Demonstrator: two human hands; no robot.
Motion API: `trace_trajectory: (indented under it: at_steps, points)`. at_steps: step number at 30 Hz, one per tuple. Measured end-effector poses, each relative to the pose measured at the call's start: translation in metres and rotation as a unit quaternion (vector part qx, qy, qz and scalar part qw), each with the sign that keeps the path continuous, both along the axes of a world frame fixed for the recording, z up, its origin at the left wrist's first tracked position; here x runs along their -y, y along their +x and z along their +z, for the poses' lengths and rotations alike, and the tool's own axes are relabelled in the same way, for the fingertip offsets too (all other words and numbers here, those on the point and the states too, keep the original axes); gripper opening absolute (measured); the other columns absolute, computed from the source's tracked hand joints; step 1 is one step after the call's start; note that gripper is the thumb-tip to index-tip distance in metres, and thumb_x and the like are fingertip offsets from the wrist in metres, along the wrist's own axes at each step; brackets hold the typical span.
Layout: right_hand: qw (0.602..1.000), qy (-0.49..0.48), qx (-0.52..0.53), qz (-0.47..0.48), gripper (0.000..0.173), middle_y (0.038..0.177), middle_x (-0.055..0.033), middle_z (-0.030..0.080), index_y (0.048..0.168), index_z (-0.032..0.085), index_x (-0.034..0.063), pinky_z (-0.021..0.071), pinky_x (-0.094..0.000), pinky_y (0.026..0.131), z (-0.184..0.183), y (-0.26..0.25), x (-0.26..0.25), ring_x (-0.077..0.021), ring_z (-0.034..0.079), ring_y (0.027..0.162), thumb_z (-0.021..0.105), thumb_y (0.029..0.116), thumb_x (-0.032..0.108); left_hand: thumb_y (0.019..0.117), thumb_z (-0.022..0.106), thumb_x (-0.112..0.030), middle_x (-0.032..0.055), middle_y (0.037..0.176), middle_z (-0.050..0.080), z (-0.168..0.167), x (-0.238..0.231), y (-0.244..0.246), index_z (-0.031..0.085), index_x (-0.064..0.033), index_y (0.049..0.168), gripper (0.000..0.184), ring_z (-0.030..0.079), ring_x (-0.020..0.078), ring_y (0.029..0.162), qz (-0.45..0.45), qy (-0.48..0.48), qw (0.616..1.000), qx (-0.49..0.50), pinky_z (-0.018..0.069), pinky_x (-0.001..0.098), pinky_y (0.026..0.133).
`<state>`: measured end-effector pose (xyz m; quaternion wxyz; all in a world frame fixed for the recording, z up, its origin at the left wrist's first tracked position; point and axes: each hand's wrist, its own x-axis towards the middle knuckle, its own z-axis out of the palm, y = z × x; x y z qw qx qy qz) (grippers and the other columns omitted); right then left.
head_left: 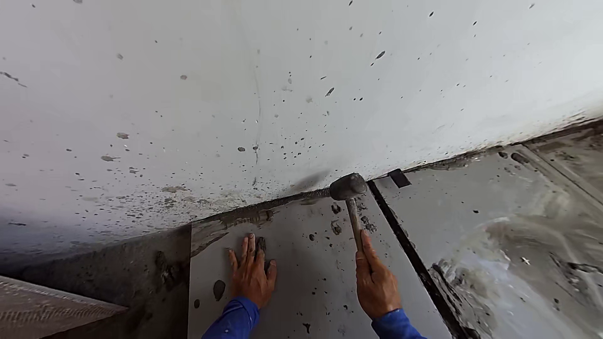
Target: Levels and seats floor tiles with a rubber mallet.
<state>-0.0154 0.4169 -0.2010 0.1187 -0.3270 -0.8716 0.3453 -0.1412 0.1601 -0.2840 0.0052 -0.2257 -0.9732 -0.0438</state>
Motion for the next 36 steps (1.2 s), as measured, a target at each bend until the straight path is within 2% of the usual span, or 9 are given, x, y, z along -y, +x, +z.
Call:
trace_trajectory:
  at_steps: [2, 6, 10, 14, 18, 22, 25, 30, 36]
  points:
    - [0.995, -0.064, 0.071, 0.011, 0.051, 0.109, -0.0130, 0.076, 0.159, 0.043, 0.0203, 0.0575, -0.0532, 0.076, 0.004, 0.000, -0.005, -0.0271, 0.072, 0.079, 0.038, 0.1085, 0.029, 0.0995, 0.031, -0.059, 0.0118, 0.166, 0.036, -0.002, 0.001, 0.001, 0.066, -0.0116, 0.138, 0.070, 0.029, 0.0315, 0.155, -0.004, 0.007, 1.000, 0.000, 0.0117, 0.0685, 0.123]
    - [0.999, -0.017, -0.025, 0.019, 0.051, 0.078, -0.0058, 0.072, 0.153, 0.051, 0.0151, 0.0547, -0.0414, 0.053, 0.009, -0.003, 0.004, -0.0159, 0.061, 0.053, 0.041, 0.1056, 0.029, 0.0998, 0.030, -0.059, 0.0120, 0.164, 0.038, -0.003, 0.000, -0.001, 0.066, -0.0112, 0.138, 0.071, 0.031, 0.0315, 0.155, -0.010, 0.011, 1.000, -0.009, 0.0130, 0.0682, 0.123]
    - [0.988, -0.095, 0.107, 0.055, 0.051, 0.092, -0.0121, 0.074, 0.159, 0.041, 0.0225, 0.0575, -0.0498, 0.076, 0.020, -0.011, 0.002, -0.0260, 0.069, 0.075, 0.041, 0.1091, 0.031, 0.1004, 0.029, -0.059, 0.0134, 0.163, 0.040, -0.002, -0.001, -0.002, 0.067, -0.0096, 0.136, 0.072, 0.032, 0.0322, 0.154, -0.019, 0.014, 1.000, -0.010, 0.0133, 0.0680, 0.123]
    - [0.995, -0.028, 0.040, 0.083, 0.051, 0.072, -0.0097, 0.067, 0.160, 0.040, 0.0220, 0.0533, -0.0468, 0.053, 0.033, -0.007, 0.000, -0.0233, 0.061, 0.054, 0.042, 0.1092, 0.028, 0.1015, 0.027, -0.063, 0.0159, 0.168, 0.029, 0.006, 0.008, -0.003, 0.061, -0.0069, 0.141, 0.077, 0.020, 0.0344, 0.158, -0.034, 0.003, 0.998, 0.045, 0.0083, 0.0724, 0.121]
    - [0.974, -0.069, 0.145, 0.158, 0.050, 0.096, -0.0173, 0.072, 0.161, 0.038, 0.0230, 0.0558, -0.0539, 0.071, 0.043, -0.010, -0.035, -0.0303, 0.067, 0.072, 0.040, 0.1106, 0.027, 0.1023, 0.029, -0.061, 0.0156, 0.171, 0.021, 0.013, 0.007, -0.005, 0.059, -0.0040, 0.140, 0.075, 0.014, 0.0323, 0.159, -0.042, 0.022, 0.997, 0.062, 0.0015, 0.0710, 0.122]
    - [0.983, -0.002, 0.062, 0.172, 0.052, 0.086, -0.0103, 0.070, 0.162, 0.035, 0.0228, 0.0547, -0.0456, 0.060, 0.044, 0.015, -0.029, -0.0218, 0.061, 0.060, 0.039, 0.1103, 0.027, 0.1014, 0.028, -0.062, 0.0172, 0.171, 0.018, 0.013, 0.007, -0.007, 0.054, -0.0029, 0.145, 0.078, 0.012, 0.0336, 0.160, -0.041, 0.030, 0.997, 0.066, -0.0003, 0.0707, 0.123]
    - [0.977, -0.049, 0.117, 0.173, 0.051, 0.093, -0.0137, 0.074, 0.161, 0.039, 0.0250, 0.0561, -0.0512, 0.068, 0.038, 0.032, -0.025, -0.0258, 0.067, 0.068, 0.039, 0.1100, 0.028, 0.1014, 0.029, -0.062, 0.0172, 0.171, 0.017, 0.021, 0.004, -0.006, 0.051, -0.0019, 0.148, 0.079, 0.012, 0.0338, 0.160, -0.038, 0.023, 0.997, 0.068, -0.0001, 0.0706, 0.123]
    - [0.983, -0.040, 0.052, 0.171, 0.053, 0.067, -0.0024, 0.061, 0.162, 0.036, 0.0253, 0.0490, -0.0407, 0.045, 0.030, 0.081, 0.005, -0.0154, 0.054, 0.048, 0.040, 0.1090, 0.028, 0.1001, 0.030, -0.064, 0.0199, 0.171, 0.018, 0.015, 0.004, 0.000, 0.046, 0.0008, 0.151, 0.084, 0.012, 0.0367, 0.159, -0.039, 0.016, 0.998, 0.042, -0.0002, 0.0708, 0.123]
    - [0.981, -0.070, 0.059, 0.170, 0.054, 0.071, -0.0004, 0.062, 0.161, 0.036, 0.0310, 0.0477, -0.0365, 0.042, 0.044, 0.133, 0.023, -0.0123, 0.053, 0.048, 0.040, 0.1076, 0.035, 0.0981, 0.031, -0.067, 0.0192, 0.169, 0.025, 0.010, -0.001, 0.002, 0.052, -0.0049, 0.148, 0.083, 0.018, 0.0368, 0.158, -0.030, 0.013, 0.999, -0.005, 0.0038, 0.0725, 0.122]
